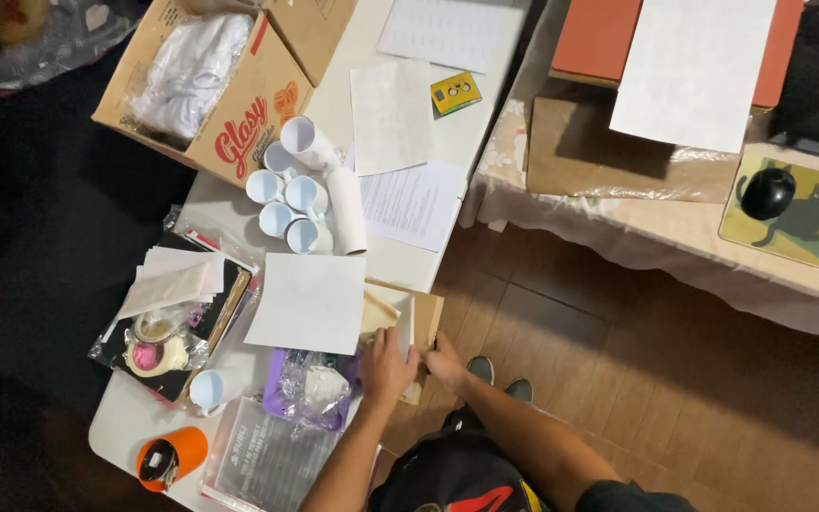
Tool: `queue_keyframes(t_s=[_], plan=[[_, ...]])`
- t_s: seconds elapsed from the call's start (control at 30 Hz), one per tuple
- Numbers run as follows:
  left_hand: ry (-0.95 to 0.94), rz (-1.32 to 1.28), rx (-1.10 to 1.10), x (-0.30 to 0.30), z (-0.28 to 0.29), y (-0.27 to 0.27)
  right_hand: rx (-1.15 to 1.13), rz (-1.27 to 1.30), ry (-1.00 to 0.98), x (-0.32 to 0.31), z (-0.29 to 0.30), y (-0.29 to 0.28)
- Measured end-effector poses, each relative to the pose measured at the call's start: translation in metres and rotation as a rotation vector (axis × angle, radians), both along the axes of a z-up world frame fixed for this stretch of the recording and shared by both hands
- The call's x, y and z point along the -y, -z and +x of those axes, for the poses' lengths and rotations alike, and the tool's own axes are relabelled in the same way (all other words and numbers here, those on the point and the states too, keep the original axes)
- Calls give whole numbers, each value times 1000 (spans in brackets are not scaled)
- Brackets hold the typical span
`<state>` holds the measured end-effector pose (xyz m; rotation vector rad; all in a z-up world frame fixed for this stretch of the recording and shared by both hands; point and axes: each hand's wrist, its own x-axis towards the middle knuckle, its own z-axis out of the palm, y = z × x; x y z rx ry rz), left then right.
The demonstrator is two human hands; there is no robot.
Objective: The person peels small stickers from a white sheet and places them on a mug. They then move to another table to retrieve a cardboard box and return to the original table to use a craft knife to cut out a larger sticker design from a printed sheet.
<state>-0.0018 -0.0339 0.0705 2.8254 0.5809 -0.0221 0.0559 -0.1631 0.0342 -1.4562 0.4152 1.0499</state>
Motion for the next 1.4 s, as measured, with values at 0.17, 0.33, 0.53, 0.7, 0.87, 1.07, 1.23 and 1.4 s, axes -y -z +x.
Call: queue_keyframes(t_s=[0.17, 0.33, 0.53, 0.7, 0.87, 1.07, 1.23, 1.4], plan=[[180, 265, -69, 17, -13, 33, 80, 7, 15, 1, -11, 24], [148, 240, -206, 29, -5, 14, 70, 66, 58, 1, -13, 29], [33, 422, -267, 20, 4, -8, 79, 160, 61, 26, 0, 6], [12, 410, -204, 2, 8, 1, 47, 147, 41, 36, 5, 6], [30, 409, -209, -13, 4, 32, 122, 127, 54, 35, 2, -28], [54, 358, -224, -25, -3, 26, 103, 120, 62, 39, 3, -46], [-16, 313, -191, -76, -9, 62, 158, 234, 212, 65, 12, -23], [-55, 149, -152, -98, -10, 66, 201, 238, 202, 88, 27, -1]])
